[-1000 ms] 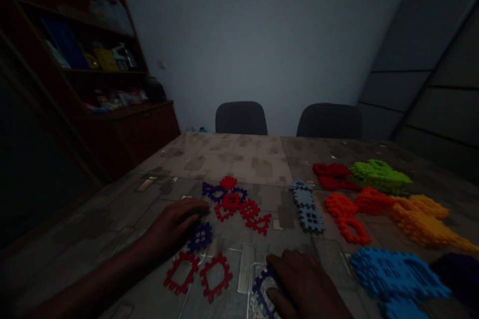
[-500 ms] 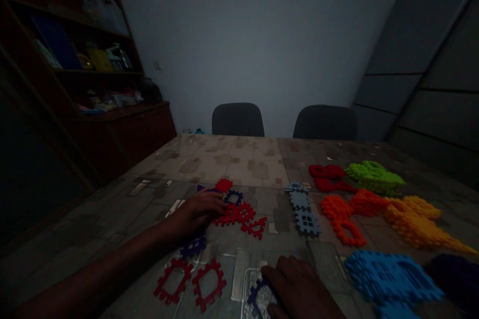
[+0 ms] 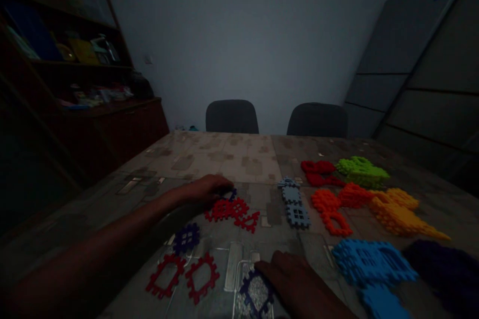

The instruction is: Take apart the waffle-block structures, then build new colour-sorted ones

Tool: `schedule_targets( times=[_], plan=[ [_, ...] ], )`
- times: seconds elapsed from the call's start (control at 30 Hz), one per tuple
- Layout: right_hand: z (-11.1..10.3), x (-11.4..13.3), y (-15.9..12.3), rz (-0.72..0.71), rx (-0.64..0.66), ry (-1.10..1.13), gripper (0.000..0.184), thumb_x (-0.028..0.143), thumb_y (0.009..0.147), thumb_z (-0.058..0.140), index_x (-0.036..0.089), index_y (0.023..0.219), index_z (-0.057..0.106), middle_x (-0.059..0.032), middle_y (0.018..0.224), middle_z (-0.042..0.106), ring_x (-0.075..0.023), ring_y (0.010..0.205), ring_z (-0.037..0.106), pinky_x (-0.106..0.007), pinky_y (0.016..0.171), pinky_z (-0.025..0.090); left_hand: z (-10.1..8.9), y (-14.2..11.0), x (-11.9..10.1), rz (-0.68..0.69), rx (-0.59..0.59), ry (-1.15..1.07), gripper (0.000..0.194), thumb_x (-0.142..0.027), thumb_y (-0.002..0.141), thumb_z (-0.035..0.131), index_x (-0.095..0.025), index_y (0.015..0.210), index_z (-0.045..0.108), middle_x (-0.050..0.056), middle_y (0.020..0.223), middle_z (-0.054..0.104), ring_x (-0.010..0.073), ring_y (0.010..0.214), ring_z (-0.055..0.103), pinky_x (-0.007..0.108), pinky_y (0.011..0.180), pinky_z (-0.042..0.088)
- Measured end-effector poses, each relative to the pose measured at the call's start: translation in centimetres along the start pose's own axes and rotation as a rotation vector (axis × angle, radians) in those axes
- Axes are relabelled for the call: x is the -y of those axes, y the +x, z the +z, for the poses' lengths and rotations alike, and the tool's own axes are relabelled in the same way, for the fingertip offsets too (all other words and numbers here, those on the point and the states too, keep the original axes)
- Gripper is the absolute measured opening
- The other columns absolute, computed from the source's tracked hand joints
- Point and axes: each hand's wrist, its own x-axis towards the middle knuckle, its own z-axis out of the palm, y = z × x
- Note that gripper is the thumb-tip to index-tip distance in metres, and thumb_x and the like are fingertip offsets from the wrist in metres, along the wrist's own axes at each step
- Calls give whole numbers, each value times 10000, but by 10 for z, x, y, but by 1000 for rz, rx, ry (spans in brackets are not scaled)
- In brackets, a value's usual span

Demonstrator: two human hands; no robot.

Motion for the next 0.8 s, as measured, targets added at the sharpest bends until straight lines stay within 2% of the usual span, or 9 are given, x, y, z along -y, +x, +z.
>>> schedule_targets(
  times=[0.07,0.17,0.27,0.4,0.57,0.63,0.73,0.8],
  plan=[
    [0,1,0,11,11,-6,808,80,688,735,378,1414,546,-32,1241,711,-295,1086,664,-379,946,521,-4,5,2,18,60,3,545,-56,756,710,-184,1282,643,88,1261,709,271,1125,673,434,994,508],
    [4,1,3,21,28,-23,819,43,661,738,333,1405,554,-51,1241,705,-288,1064,661,-388,934,516,-10,7,4,33,105,11,640,-54,696,695,-229,1308,634,50,1252,718,260,1080,686,360,952,515],
    [13,1,11,49,52,-29,754,74,676,757,281,1377,571,-70,1222,716,-295,1055,665,-431,944,503,-13,7,3,40,114,28,673,-69,664,707,-265,1303,632,40,1271,708,262,1094,673,350,949,503],
    [24,3,18,145,38,-37,646,171,707,817,246,1313,606,-104,1268,713,-320,1086,667,-480,979,488,-11,9,-2,42,96,54,649,-81,667,730,-230,1291,634,84,1268,693,288,1131,646,386,991,473],
    [31,-2,17,146,35,-45,763,229,680,882,265,1376,570,-102,1289,704,-327,1121,653,-499,1025,462,-11,6,-7,8,30,58,683,-130,663,745,-184,1330,606,98,1153,696,311,1081,649,396,972,483],
    [32,-4,17,147,48,-45,752,231,676,883,261,1364,580,-102,1284,706,-334,1132,645,-506,1024,456,-14,0,-9,-19,-23,47,707,-141,670,722,-184,1361,575,93,1137,684,313,1066,647,404,960,491],
    [31,-5,19,180,75,-33,658,256,715,843,251,1329,607,-109,1299,701,-331,1130,642,-478,992,472,-16,-15,-24,-52,-125,7,729,-171,741,675,-202,1443,479,100,1246,636,309,1138,615,427,1005,475],
    [28,-3,22,207,89,-24,613,286,747,813,246,1325,614,-114,1314,694,-327,1132,643,-462,992,474,-10,-28,-45,-59,-172,-32,753,-186,786,662,-204,1493,406,113,1342,591,307,1204,584,436,1045,461]
  ],
)
